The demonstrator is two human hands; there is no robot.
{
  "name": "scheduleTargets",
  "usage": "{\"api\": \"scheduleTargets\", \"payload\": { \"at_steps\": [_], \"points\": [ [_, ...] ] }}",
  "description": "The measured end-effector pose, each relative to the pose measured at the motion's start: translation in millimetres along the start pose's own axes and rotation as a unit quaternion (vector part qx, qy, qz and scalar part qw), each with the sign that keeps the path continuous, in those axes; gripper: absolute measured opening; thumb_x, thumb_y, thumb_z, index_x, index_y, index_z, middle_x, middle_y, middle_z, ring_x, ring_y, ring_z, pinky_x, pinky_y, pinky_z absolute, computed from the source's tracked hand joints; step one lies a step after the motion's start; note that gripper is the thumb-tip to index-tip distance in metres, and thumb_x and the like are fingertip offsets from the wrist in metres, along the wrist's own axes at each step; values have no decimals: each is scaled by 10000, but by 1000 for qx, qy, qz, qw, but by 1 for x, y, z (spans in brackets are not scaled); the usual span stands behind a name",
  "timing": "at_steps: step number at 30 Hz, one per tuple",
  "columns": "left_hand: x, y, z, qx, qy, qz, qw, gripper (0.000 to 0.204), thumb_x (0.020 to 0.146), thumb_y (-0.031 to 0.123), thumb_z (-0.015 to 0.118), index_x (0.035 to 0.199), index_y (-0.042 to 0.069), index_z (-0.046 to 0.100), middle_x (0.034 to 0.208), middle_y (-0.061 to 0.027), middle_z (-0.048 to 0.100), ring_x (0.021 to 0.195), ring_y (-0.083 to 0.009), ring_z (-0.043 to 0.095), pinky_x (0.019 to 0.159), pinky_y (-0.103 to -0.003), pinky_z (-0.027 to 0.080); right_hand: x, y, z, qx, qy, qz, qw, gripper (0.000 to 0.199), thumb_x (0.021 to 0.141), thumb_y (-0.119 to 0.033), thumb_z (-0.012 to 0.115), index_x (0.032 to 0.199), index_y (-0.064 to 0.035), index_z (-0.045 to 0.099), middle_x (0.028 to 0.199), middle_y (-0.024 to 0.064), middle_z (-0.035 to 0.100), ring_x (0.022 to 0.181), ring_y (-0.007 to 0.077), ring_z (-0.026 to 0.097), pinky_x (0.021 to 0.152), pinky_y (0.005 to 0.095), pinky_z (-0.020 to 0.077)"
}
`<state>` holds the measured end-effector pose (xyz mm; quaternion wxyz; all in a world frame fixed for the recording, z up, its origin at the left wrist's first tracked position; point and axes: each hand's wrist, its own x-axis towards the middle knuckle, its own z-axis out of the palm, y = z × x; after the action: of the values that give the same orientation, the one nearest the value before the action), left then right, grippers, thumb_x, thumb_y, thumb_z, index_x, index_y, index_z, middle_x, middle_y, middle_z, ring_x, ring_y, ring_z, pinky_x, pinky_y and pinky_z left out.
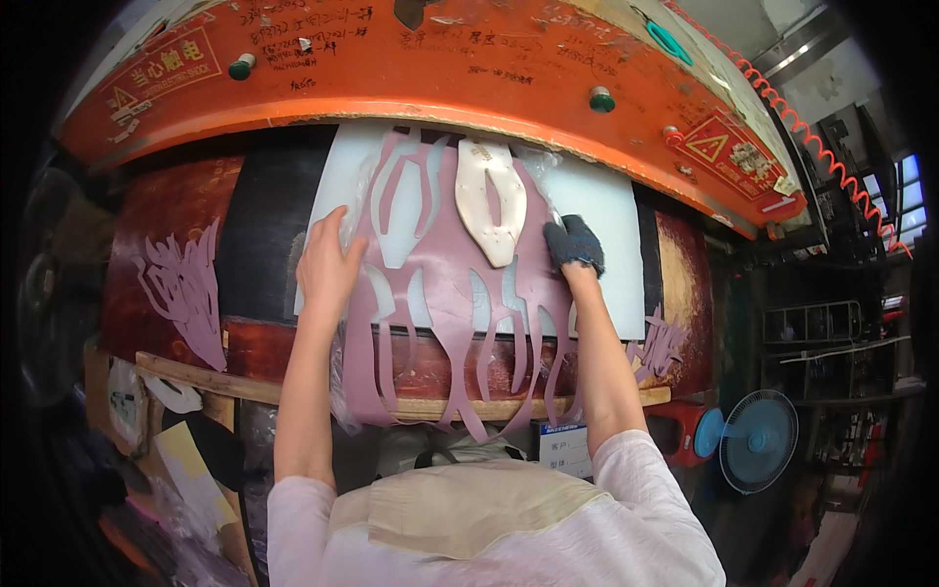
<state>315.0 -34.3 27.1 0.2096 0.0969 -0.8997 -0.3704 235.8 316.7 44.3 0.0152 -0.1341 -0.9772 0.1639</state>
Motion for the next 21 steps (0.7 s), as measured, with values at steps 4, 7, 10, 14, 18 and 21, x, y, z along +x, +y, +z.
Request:
{"api": "scheduleTargets", "payload": {
  "at_steps": [4,7,10,14,18,21],
  "points": [
    [-30,2,7,38,30,158,986,476,772,198,727,1217,104,590,1287,-132,527,1188,-309,506,896,-424,425,-10,-24,-15,10,116,-80,990,698,749,-440,715,1315,-75,534,1255,189,590,1186,349,544,996,426,437],
    [-41,20,39,64,-88,220,969,464,794,226,700,1229,106,595,1302,-103,544,1245,-292,480,998,-446,365,-6,-70,-9,102,101,-194,971,724,717,-466,759,1267,-34,571,1277,186,579,1201,346,535,1013,415,426],
    [-53,22,51,76,-101,211,969,430,810,245,676,1214,113,615,1318,-94,550,1284,-285,453,1041,-461,334,-1,-116,5,-26,-26,-170,985,980,639,-598,753,1399,-67,439,1405,243,432,1294,399,425,1062,429,374],
    [-63,14,54,68,-87,207,972,393,813,246,672,1183,115,646,1319,-90,557,1287,-266,455,1055,-450,329,-7,-143,18,-129,-61,-124,982,1158,559,-646,770,1485,-126,308,1505,267,257,1361,468,293,1094,496,316],
    [-64,11,56,39,-66,207,975,349,809,252,677,1125,105,678,1289,-87,580,1253,-264,487,1041,-441,351,-4,-142,23,-98,-41,-112,988,1091,519,-564,793,1446,-146,397,1501,222,291,1315,455,365,1070,473,366],
    [-64,10,58,29,-53,202,978,331,801,253,688,1100,111,685,1264,-82,593,1251,-258,482,1052,-438,341,0,-136,30,-102,-27,-123,987,1003,545,-543,781,1424,-201,440,1526,170,285,1322,426,364,1054,500,364]
  ]
}}
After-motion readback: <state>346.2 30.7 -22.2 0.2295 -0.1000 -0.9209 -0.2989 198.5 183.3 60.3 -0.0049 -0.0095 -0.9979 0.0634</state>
